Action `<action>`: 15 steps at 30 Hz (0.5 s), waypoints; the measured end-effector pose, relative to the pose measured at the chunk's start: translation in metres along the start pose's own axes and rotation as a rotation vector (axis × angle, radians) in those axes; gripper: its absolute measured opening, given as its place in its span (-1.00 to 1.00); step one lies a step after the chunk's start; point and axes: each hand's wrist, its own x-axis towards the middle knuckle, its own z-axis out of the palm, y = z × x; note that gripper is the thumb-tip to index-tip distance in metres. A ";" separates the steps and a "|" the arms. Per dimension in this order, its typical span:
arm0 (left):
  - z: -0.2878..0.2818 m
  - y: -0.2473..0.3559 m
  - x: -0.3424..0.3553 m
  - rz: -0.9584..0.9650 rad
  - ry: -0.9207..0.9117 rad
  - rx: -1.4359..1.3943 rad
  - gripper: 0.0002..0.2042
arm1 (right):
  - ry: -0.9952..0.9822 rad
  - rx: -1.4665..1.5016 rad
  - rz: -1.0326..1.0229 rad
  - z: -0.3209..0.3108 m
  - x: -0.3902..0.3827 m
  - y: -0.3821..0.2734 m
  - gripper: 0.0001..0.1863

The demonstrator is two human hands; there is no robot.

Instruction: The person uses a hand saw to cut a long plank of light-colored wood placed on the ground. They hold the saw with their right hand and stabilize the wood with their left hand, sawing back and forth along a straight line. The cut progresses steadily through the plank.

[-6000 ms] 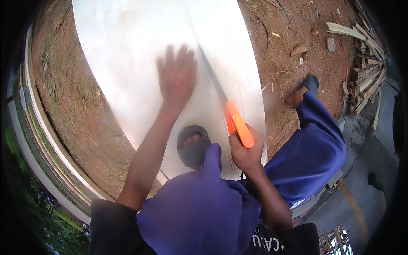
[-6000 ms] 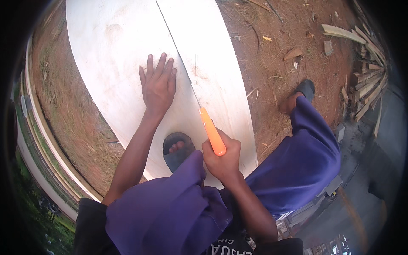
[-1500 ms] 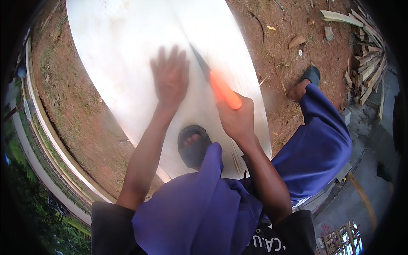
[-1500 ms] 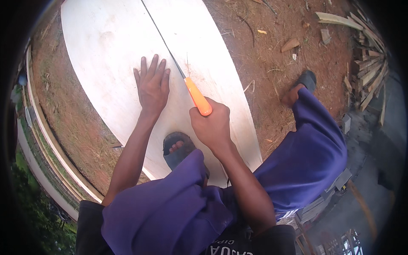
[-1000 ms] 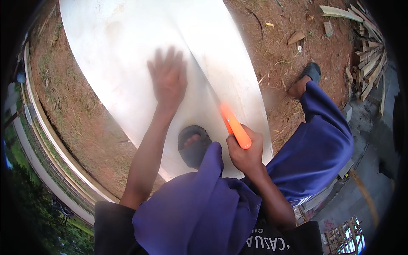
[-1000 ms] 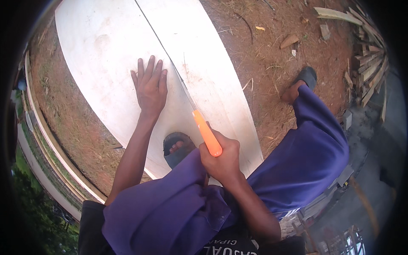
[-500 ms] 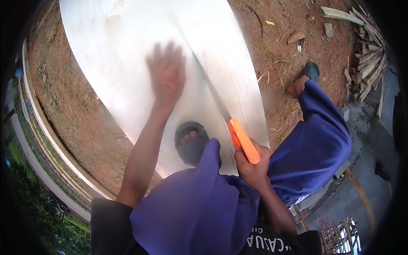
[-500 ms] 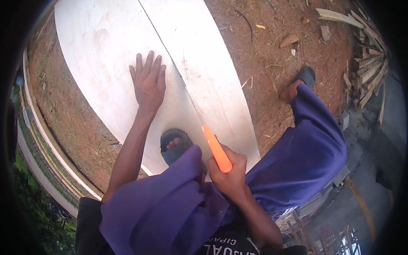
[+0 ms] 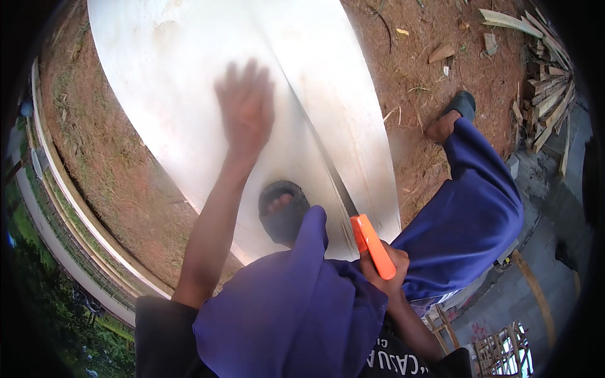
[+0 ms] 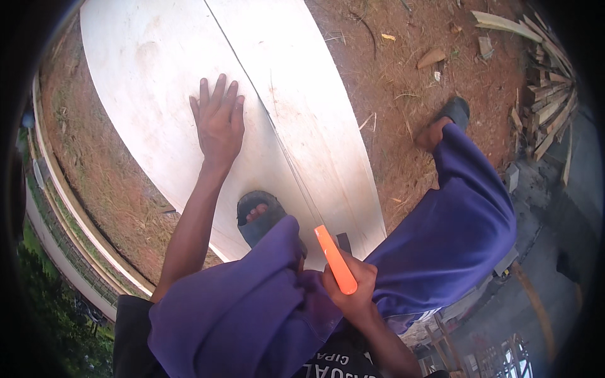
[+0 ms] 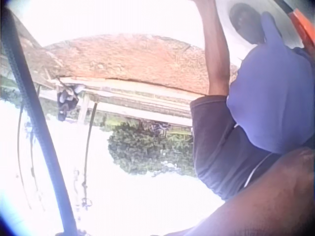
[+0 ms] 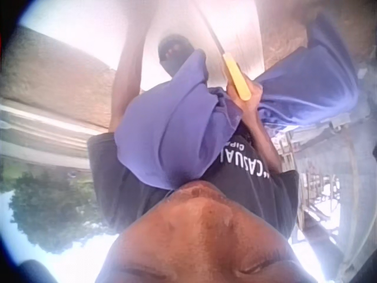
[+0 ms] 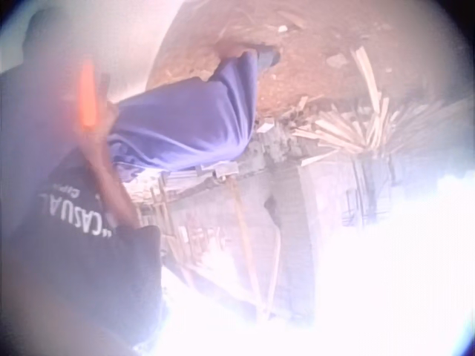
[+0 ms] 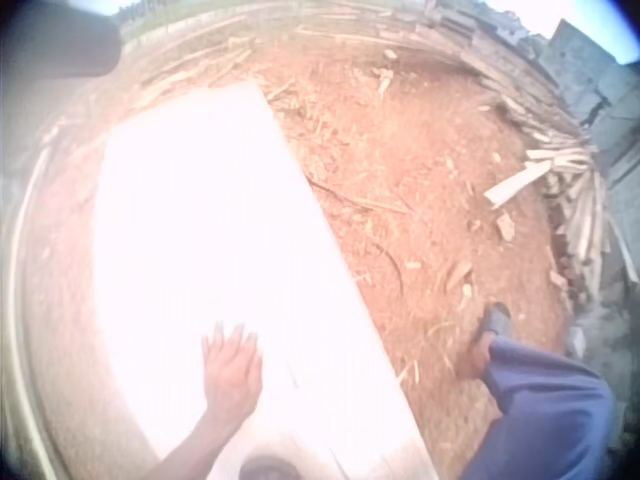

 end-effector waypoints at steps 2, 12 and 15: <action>0.003 0.001 -0.002 0.002 -0.004 -0.018 -0.68 | 0.025 0.100 0.066 0.050 0.085 0.006 -0.60; -0.003 -0.004 0.002 0.017 0.007 0.023 -0.68 | 0.076 -0.002 -0.007 -0.003 -0.010 -0.015 -0.83; 0.000 0.001 -0.001 0.029 0.002 0.020 -0.68 | -0.021 -0.068 -0.020 -0.019 -0.037 -0.015 -0.48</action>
